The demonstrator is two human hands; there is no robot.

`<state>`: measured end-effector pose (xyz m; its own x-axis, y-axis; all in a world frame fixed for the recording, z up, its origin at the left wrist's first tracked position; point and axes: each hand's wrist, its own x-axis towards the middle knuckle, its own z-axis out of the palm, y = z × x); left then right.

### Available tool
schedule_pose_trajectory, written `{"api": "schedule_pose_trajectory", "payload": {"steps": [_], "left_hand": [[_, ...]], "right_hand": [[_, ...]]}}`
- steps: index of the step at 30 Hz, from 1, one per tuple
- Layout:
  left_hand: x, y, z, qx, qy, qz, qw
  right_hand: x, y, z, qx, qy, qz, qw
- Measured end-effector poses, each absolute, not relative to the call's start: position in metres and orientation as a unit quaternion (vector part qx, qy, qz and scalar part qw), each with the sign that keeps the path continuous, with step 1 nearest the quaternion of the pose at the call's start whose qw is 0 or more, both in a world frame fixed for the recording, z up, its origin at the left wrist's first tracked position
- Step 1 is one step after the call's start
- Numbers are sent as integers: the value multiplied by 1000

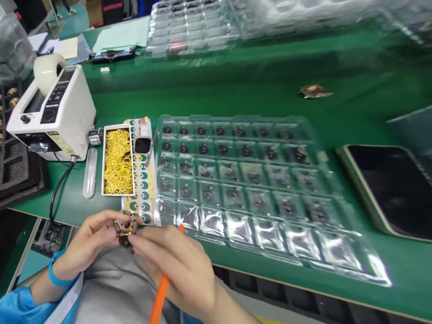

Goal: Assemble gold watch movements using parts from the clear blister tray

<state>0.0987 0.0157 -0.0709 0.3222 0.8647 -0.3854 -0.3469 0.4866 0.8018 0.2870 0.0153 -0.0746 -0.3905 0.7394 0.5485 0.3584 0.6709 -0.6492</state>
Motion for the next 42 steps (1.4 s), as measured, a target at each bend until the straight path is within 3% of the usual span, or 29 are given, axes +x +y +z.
{"api": "schedule_pose_trajectory", "payload": {"steps": [5, 12, 18, 34, 42], "left_hand": [[98, 15, -76, 359, 404, 442, 716], [102, 17, -73, 406, 395, 457, 685], [102, 16, -70, 426, 449, 437, 652], [111, 15, -69, 400, 430, 476, 655], [125, 19, -74, 343, 507, 532, 584]], "right_hand": [[271, 29, -71, -472, -642, 329, 506], [267, 43, -69, -494, -578, 467, 452], [269, 48, -60, -486, -588, 493, 419], [260, 44, -63, -497, -635, 389, 445], [250, 36, -74, -480, -694, 219, 490]]}}
